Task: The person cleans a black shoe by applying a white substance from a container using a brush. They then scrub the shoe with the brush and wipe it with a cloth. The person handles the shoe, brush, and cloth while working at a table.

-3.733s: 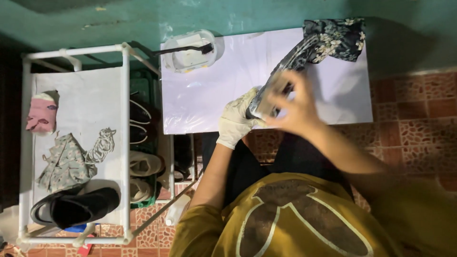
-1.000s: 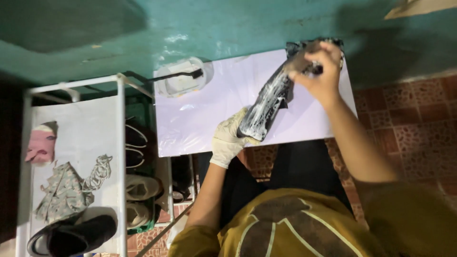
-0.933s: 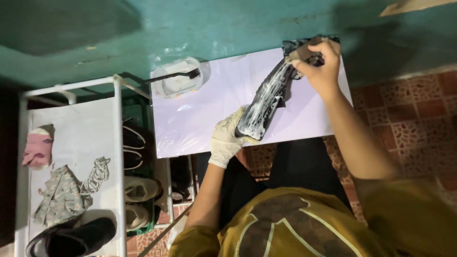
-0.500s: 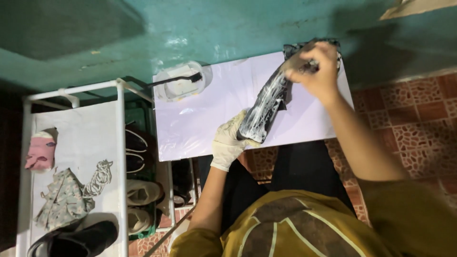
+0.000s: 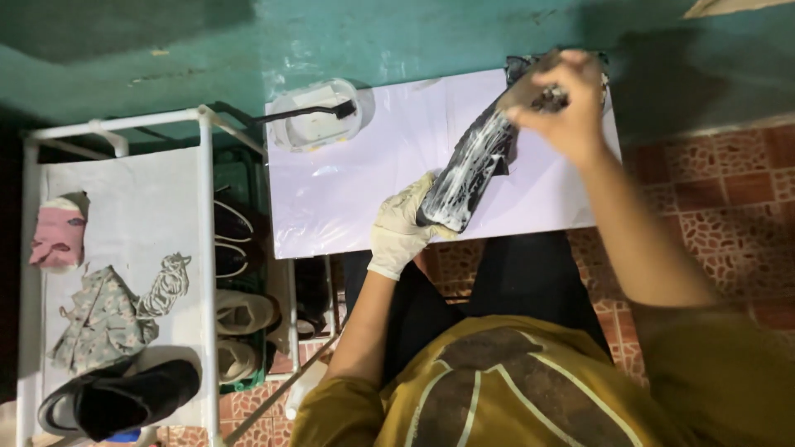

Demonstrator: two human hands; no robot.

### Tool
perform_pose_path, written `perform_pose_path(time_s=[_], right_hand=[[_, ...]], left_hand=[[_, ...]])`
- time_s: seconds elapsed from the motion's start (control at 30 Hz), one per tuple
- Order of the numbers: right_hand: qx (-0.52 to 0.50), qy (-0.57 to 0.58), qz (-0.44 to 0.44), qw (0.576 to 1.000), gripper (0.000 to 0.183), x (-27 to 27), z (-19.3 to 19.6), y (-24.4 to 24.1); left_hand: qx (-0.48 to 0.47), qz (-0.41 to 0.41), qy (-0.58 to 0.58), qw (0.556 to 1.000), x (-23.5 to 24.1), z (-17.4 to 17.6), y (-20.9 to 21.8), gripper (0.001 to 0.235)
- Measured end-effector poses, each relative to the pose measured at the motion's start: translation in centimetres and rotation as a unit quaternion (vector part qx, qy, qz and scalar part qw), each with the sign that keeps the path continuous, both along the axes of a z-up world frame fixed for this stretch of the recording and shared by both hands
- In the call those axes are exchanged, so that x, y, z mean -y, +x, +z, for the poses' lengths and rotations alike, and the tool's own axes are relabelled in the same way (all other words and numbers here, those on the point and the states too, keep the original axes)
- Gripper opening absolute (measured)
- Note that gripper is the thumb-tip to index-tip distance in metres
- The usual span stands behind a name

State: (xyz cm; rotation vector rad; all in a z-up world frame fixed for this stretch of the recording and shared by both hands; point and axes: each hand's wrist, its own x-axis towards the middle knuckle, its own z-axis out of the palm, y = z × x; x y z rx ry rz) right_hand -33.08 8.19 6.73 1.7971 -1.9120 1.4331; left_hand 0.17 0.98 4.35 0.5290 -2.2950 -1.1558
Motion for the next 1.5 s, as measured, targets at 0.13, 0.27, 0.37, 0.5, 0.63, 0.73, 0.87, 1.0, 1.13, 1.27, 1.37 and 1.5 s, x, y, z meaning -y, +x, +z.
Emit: perform_pose_path(time_s=[0.13,0.27,0.37,0.5,0.63,0.73,0.87,1.0,1.13,1.27,1.37,1.5], right_hand=[[0.058,0.019,-0.061,0.996,0.040,0.2,-0.3,-1.5],[0.095,-0.004,-0.001,0.996,0.055,-1.1,-0.4,3.3],[0.095,0.021,0.020,0.995,0.058,-3.4,0.1,5.3],[0.099,-0.022,-0.020,0.995,0.054,-2.4,-2.2,0.5],[0.108,-0.023,-0.028,0.994,0.055,-2.9,-0.5,4.4],[0.087,0.003,0.008,0.996,0.058,-4.4,-0.6,6.7],[0.094,-0.037,-0.018,0.995,0.057,-4.5,-2.5,4.4],[0.095,-0.038,-0.010,0.995,0.053,-4.8,-1.2,8.9],[0.048,-0.003,0.059,0.997,0.059,-5.7,-2.0,11.8],[-0.025,-0.042,-0.028,0.998,0.059,-5.0,-1.1,8.5],[0.020,-0.014,-0.016,1.000,0.053,-5.3,-0.7,12.3],[-0.038,0.000,0.026,0.999,0.055,-6.5,-0.8,15.0]], left_hand=[[-0.026,-0.011,-0.017,0.999,0.3,0.1,-0.3,0.102],[0.052,0.041,-0.103,0.993,0.2,-0.4,-0.5,0.109],[0.047,0.036,-0.077,0.995,0.1,-0.6,-0.6,0.107],[0.048,0.035,-0.105,0.993,0.1,-1.1,-0.5,0.106],[0.062,0.044,-0.087,0.993,0.4,-0.8,-0.5,0.111],[0.057,0.046,-0.075,0.994,0.1,-0.7,-0.5,0.111],[0.052,0.048,-0.086,0.994,-0.2,0.6,-0.8,0.109],[0.064,0.058,-0.085,0.993,0.3,-0.2,-0.8,0.113],[0.079,0.042,-0.096,0.991,0.3,-0.9,-0.3,0.114],[0.071,0.038,-0.079,0.994,-0.1,0.5,-0.5,0.113],[0.067,0.033,-0.081,0.994,0.0,0.0,-0.3,0.109],[0.093,0.038,-0.086,0.991,0.3,-1.0,-0.3,0.102]])
